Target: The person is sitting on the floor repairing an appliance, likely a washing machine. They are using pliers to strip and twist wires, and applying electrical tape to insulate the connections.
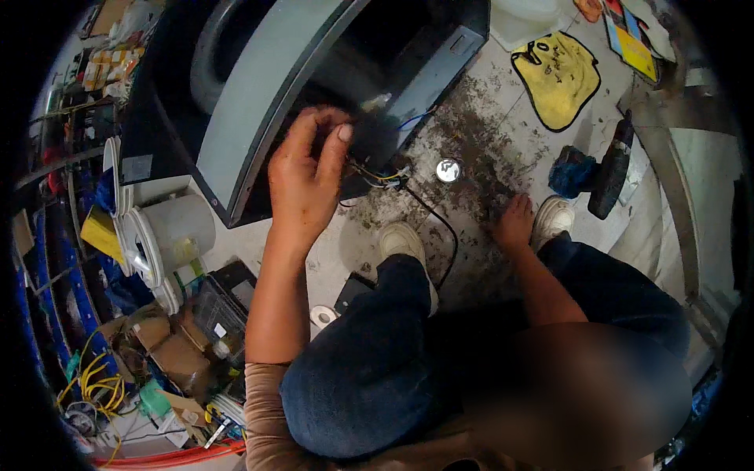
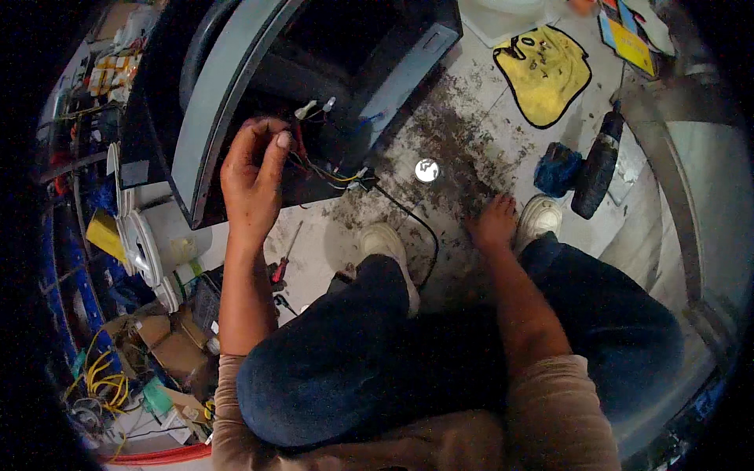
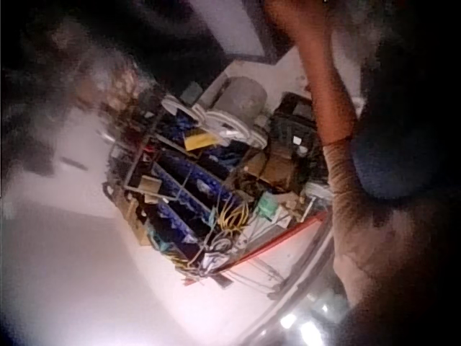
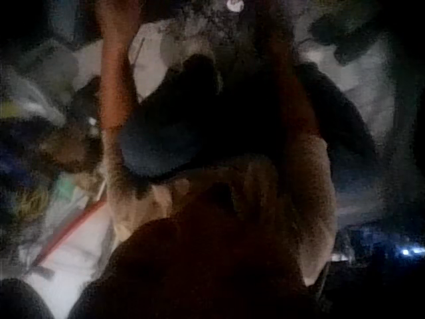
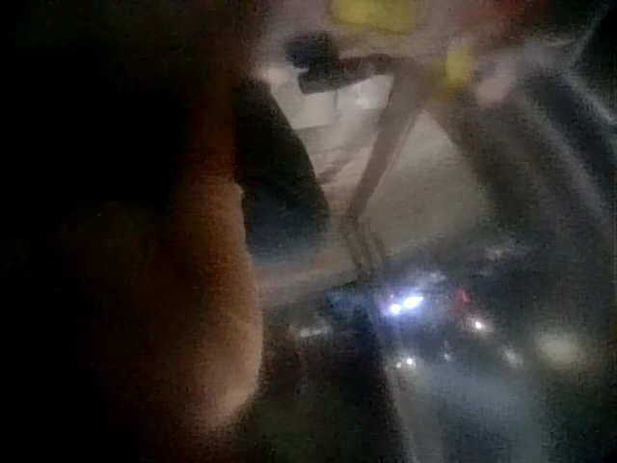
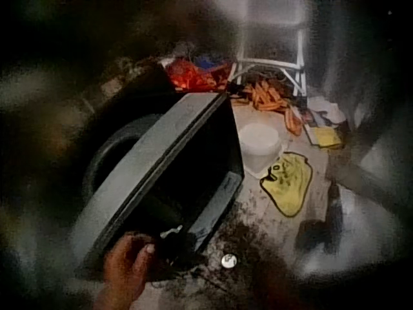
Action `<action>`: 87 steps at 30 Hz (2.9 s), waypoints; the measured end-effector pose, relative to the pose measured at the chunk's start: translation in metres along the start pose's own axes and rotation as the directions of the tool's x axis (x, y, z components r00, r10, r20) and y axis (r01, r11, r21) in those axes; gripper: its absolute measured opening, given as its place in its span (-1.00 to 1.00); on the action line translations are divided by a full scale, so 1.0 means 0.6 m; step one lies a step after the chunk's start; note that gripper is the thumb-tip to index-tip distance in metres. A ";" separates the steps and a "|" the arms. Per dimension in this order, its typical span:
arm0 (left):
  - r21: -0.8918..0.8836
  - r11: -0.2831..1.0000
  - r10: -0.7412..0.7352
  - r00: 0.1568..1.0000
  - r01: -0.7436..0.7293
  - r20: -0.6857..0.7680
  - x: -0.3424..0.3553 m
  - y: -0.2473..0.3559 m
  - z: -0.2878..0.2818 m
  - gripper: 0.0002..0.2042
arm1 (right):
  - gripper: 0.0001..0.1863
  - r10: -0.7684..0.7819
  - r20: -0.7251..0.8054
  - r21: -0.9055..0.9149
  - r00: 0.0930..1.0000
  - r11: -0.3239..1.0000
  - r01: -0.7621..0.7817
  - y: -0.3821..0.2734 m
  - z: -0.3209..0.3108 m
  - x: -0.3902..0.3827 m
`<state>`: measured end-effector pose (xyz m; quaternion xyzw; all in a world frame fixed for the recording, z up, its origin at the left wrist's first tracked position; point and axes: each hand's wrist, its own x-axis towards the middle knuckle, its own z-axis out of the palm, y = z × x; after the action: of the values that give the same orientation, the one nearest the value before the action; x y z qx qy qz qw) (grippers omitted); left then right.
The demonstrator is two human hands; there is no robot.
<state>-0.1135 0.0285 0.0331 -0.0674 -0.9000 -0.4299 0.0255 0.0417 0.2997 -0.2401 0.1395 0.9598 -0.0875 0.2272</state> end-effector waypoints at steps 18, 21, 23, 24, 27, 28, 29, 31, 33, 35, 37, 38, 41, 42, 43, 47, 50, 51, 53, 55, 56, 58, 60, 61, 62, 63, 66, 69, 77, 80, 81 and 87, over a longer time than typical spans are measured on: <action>0.055 0.981 0.186 0.982 -0.184 -0.026 0.003 -0.009 0.018 -0.90 | -0.51 -0.384 0.093 0.993 0.919 -0.026 -0.111 -0.160 -0.316 -0.017; -0.125 0.991 -0.058 0.998 0.057 0.000 0.006 0.009 0.019 -0.89 | -0.48 -0.619 0.102 0.990 0.779 -0.013 -0.141 -0.178 -0.338 -0.070; -0.060 0.997 0.045 0.999 -0.045 0.001 0.012 0.020 0.017 -0.89 | -0.45 -0.596 0.059 0.991 0.801 0.133 0.026 -0.183 -0.310 -0.091; -0.029 0.995 0.093 0.996 -0.092 0.007 0.014 0.023 0.018 -0.90 | -0.42 -0.585 0.040 0.973 0.810 0.208 0.102 -0.184 -0.296 -0.095; 0.178 0.961 0.197 0.977 -0.210 0.085 0.004 0.005 0.011 -0.90 | -0.45 -0.537 0.110 0.947 0.836 0.312 0.076 -0.213 -0.331 -0.107; 0.253 0.932 0.232 0.964 -0.258 0.128 0.004 0.004 0.011 -0.90 | -0.46 -0.524 0.089 0.949 0.847 0.302 0.087 -0.219 -0.327 -0.103; 0.264 0.929 0.223 0.962 -0.259 0.159 0.004 0.006 0.011 -0.91 | -0.46 -0.512 0.067 0.951 0.856 0.291 0.099 -0.224 -0.319 -0.097; 0.294 0.921 0.197 0.956 -0.257 0.219 0.005 0.014 0.005 -0.91 | -0.46 -0.503 0.034 0.948 0.863 0.289 0.131 -0.237 -0.317 -0.088; 0.316 0.902 0.214 0.940 -0.295 0.267 0.007 0.014 0.003 -0.91 | -0.47 -0.512 0.011 0.937 0.859 0.305 0.170 -0.250 -0.323 -0.083; 0.319 0.893 0.221 0.926 -0.318 0.306 0.008 0.012 -0.002 -0.91 | -0.48 -0.501 -0.058 0.941 0.864 0.262 0.215 -0.261 -0.319 -0.083; 0.300 0.896 0.222 0.916 -0.326 0.334 0.010 0.012 -0.009 -0.91 | -0.47 -0.480 -0.111 0.937 0.870 0.240 0.252 -0.269 -0.312 -0.083; 0.285 0.896 0.234 0.907 -0.341 0.351 0.012 0.011 -0.011 -0.91 | -0.46 -0.465 -0.130 0.934 0.876 0.240 0.266 -0.272 -0.305 -0.083; 0.245 0.895 0.264 0.885 -0.373 0.383 0.018 0.008 -0.015 -0.90 | -0.41 -0.436 -0.155 0.930 0.886 0.239 0.280 -0.278 -0.310 -0.091; 0.235 0.896 0.271 0.882 -0.378 0.385 0.019 0.007 -0.015 -0.90 | -0.40 -0.429 -0.158 0.930 0.889 0.237 0.280 -0.280 -0.313 -0.094; 0.223 0.895 0.283 0.878 -0.386 0.386 0.021 0.009 -0.015 -0.90 | -0.41 -0.426 -0.143 0.931 0.893 0.247 0.267 -0.279 -0.310 -0.095; 0.228 0.903 0.260 0.885 -0.364 0.386 0.022 0.012 -0.012 -0.90 | -0.43 -0.393 -0.084 0.948 0.916 0.251 0.195 -0.282 -0.310 -0.107; 0.231 0.905 0.255 0.890 -0.358 0.378 0.019 0.011 -0.009 -0.91 | -0.40 -0.432 0.002 0.979 0.902 0.184 0.086 -0.282 -0.300 -0.106; 0.231 0.905 0.255 0.889 -0.358 0.380 0.019 0.011 -0.008 -0.90 | -0.38 -0.459 0.035 0.987 0.888 0.156 0.042 -0.281 -0.290 -0.103; 0.228 0.904 0.259 0.887 -0.362 0.382 0.018 0.011 -0.008 -0.90 | -0.32 -0.407 0.061 0.975 0.912 0.219 0.033 -0.284 -0.267 -0.105; 0.223 0.902 0.267 0.885 -0.369 0.382 0.018 0.007 -0.005 -0.90 | -0.27 -0.388 0.082 0.970 0.918 0.242 0.016 -0.283 -0.250 -0.106; 0.216 0.904 0.271 0.883 -0.370 0.383 0.017 0.005 -0.004 -0.90 | -0.24 -0.397 0.091 0.972 0.913 0.234 0.004 -0.282 -0.246 -0.106; 0.203 0.905 0.277 0.881 -0.373 0.384 0.017 0.002 -0.002 -0.90 | -0.25 -0.408 0.109 0.981 0.906 0.194 -0.031 -0.281 -0.236 -0.106; 0.207 0.908 0.263 0.882 -0.363 0.392 0.017 0.004 -0.003 -0.91 | -0.33 -0.439 0.113 0.992 0.891 0.103 -0.076 -0.278 -0.230 -0.106; 0.212 0.910 0.254 0.883 -0.356 0.395 0.016 0.004 -0.004 -0.91 | -0.38 -0.470 0.110 0.994 0.876 0.044 -0.101 -0.281 -0.240 -0.106; 0.213 0.911 0.252 0.887 -0.352 0.387 0.016 0.002 -0.005 -0.91 | -0.43 -0.523 0.090 0.991 0.848 -0.040 -0.129 -0.279 -0.253 -0.105; 0.214 0.913 0.250 0.891 -0.348 0.379 0.015 0.000 -0.005 -0.91 | -0.49 -0.572 0.064 0.979 0.818 -0.122 -0.162 -0.279 -0.264 -0.104; 0.217 0.912 0.256 0.896 -0.349 0.364 0.017 0.001 -0.002 -0.92 | -0.62 -0.555 0.082 0.960 0.828 -0.178 -0.214 -0.281 -0.272 -0.107; 0.238 0.906 0.249 0.897 -0.349 0.366 0.018 0.007 0.001 -0.92 | -0.67 -0.589 0.025 0.943 0.808 -0.255 -0.215 -0.281 -0.262 -0.102; 0.221 0.909 0.256 0.891 -0.354 0.374 0.016 0.001 -0.001 -0.92 | -0.80 -0.619 0.047 0.904 0.784 -0.308 -0.297 -0.280 -0.275 -0.110; 0.187 0.916 0.268 0.888 -0.354 0.373 0.015 -0.003 0.000 -0.92 | -0.75 -0.620 0.079 0.902 0.781 -0.289 -0.321 -0.274 -0.269 -0.112; 0.178 0.914 0.278 0.883 -0.364 0.379 0.014 -0.004 0.001 -0.92 | -0.73 -0.618 0.095 0.902 0.781 -0.279 -0.331 -0.271 -0.265 -0.113; 0.271 0.882 0.226 0.850 -0.386 0.476 0.014 -0.011 -0.006 -0.91 | -0.67 -0.419 -0.009 0.983 0.908 0.163 0.085 -0.272 -0.272 -0.116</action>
<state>-0.1226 0.0225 0.0312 -0.2999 -0.9227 -0.2235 -0.0930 -0.0157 0.1675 -0.0469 0.0739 0.6588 -0.7223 0.1970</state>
